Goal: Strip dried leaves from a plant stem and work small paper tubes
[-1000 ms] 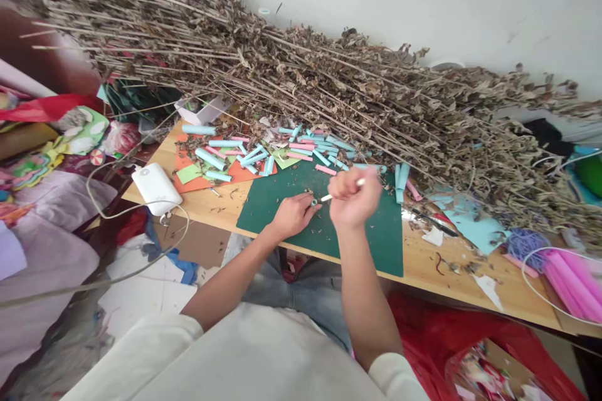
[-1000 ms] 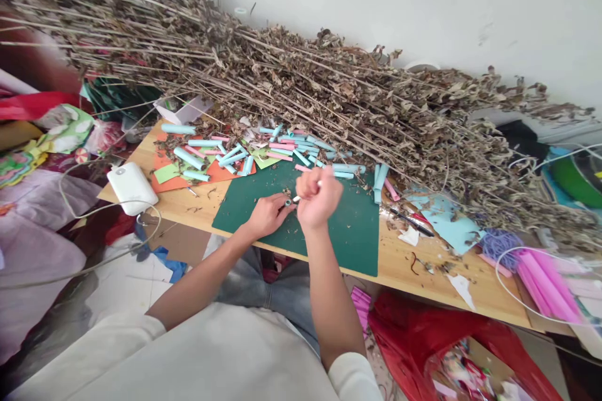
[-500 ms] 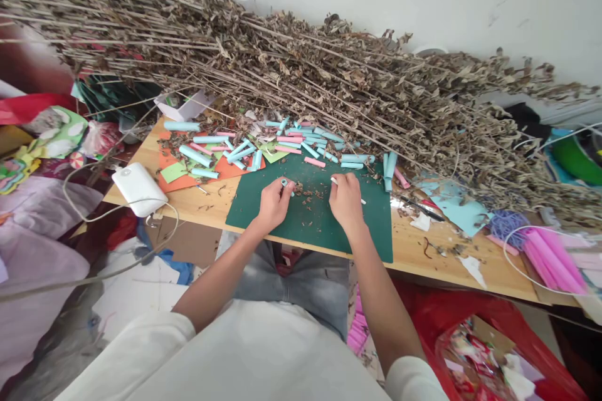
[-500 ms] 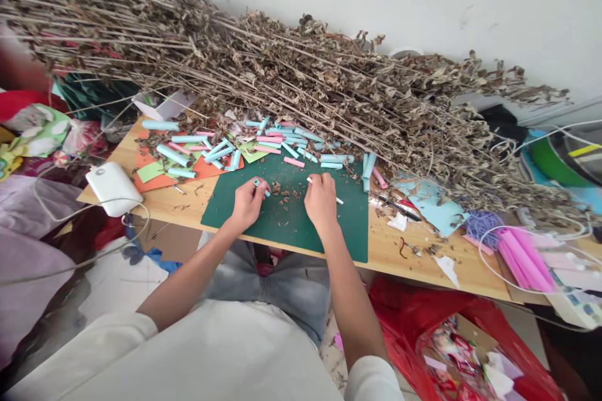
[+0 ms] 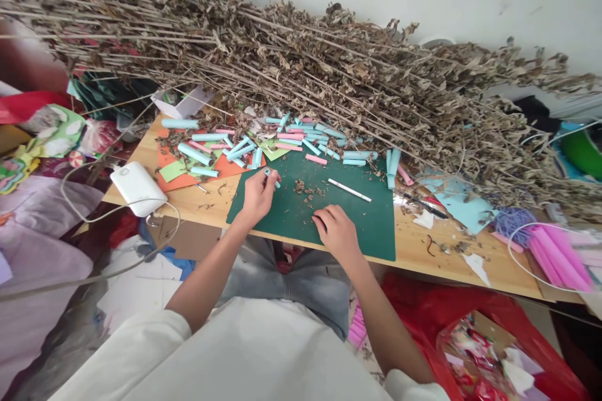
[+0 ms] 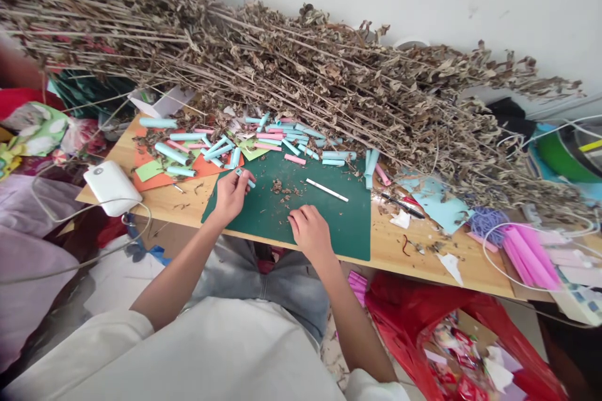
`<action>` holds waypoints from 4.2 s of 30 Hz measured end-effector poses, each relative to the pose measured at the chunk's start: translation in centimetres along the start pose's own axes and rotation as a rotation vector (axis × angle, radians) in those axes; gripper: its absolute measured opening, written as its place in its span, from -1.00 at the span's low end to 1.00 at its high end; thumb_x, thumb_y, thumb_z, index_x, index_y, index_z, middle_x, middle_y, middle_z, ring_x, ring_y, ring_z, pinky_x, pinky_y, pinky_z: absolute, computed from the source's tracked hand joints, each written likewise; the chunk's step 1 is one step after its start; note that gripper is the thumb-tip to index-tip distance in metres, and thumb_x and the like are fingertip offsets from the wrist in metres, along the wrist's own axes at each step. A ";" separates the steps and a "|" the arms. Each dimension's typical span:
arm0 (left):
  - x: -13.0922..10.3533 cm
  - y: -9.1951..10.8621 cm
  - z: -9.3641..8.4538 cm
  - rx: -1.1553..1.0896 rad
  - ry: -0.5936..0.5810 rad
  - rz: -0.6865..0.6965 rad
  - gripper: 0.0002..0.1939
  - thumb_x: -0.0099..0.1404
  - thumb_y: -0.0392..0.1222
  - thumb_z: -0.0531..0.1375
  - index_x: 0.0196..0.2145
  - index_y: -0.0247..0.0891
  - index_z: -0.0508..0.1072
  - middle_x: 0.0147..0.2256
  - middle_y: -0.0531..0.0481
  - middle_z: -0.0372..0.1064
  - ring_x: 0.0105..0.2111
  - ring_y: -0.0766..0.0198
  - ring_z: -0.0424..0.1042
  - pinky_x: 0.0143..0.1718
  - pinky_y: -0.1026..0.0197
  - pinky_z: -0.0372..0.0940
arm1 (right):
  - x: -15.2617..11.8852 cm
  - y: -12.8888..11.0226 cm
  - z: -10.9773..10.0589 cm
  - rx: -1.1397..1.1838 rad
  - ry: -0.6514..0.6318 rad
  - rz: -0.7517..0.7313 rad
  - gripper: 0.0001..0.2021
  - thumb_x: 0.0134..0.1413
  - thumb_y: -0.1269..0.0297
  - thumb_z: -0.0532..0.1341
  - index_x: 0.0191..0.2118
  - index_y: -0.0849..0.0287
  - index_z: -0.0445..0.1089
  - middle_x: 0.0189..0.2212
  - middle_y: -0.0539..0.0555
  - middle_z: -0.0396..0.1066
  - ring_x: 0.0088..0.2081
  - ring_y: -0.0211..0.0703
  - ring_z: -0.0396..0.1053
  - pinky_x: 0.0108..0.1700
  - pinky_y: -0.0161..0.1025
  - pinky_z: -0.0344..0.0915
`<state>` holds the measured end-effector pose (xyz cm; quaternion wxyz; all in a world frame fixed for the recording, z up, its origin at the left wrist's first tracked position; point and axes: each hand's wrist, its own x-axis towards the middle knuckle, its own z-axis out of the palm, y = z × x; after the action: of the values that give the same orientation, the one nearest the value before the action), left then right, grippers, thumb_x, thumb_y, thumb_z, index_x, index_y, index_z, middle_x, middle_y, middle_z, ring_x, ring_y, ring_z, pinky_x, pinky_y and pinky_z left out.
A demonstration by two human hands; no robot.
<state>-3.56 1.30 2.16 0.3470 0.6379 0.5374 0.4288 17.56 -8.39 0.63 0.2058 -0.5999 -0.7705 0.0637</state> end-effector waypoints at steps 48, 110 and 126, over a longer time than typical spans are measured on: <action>-0.6 -0.2 -0.2 0.119 -0.076 0.090 -0.59 0.45 0.04 -0.04 -0.38 -0.24 0.43 -0.50 0.01 0.35 -0.48 0.31 0.34 -0.40 0.26 0.19 | -0.9 -5.4 1.4 0.083 0.049 0.103 -0.76 0.25 0.31 0.07 -0.03 0.18 0.38 -0.10 0.24 0.37 -0.05 0.08 0.28 -0.03 0.03 0.30; -1.4 0.1 3.6 0.197 -0.371 0.388 -0.72 0.43 -0.05 0.04 -0.32 -0.28 0.38 -0.35 -0.05 0.34 -0.33 0.25 0.38 -0.32 0.27 0.24 | 5.3 -3.2 -0.6 0.967 0.424 0.338 -0.92 0.05 0.27 0.31 -0.35 0.15 0.49 -0.30 0.08 0.42 -0.22 -0.16 0.42 -0.22 -0.23 0.42; -1.5 -0.1 3.5 0.162 -0.406 0.386 -0.85 0.40 -0.22 0.05 -0.23 -0.26 0.41 -0.26 -0.08 0.38 -0.25 0.21 0.40 -0.24 0.24 0.28 | 4.1 -4.0 -1.1 0.275 0.366 0.132 -0.82 0.16 0.20 0.24 -0.17 0.15 0.48 -0.28 0.13 0.46 -0.23 -0.13 0.44 -0.15 -0.20 0.42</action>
<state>-0.48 -0.06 0.45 0.3075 0.8268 0.3580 0.3063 13.55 -5.78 3.96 0.4173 -0.6169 -0.6635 0.0716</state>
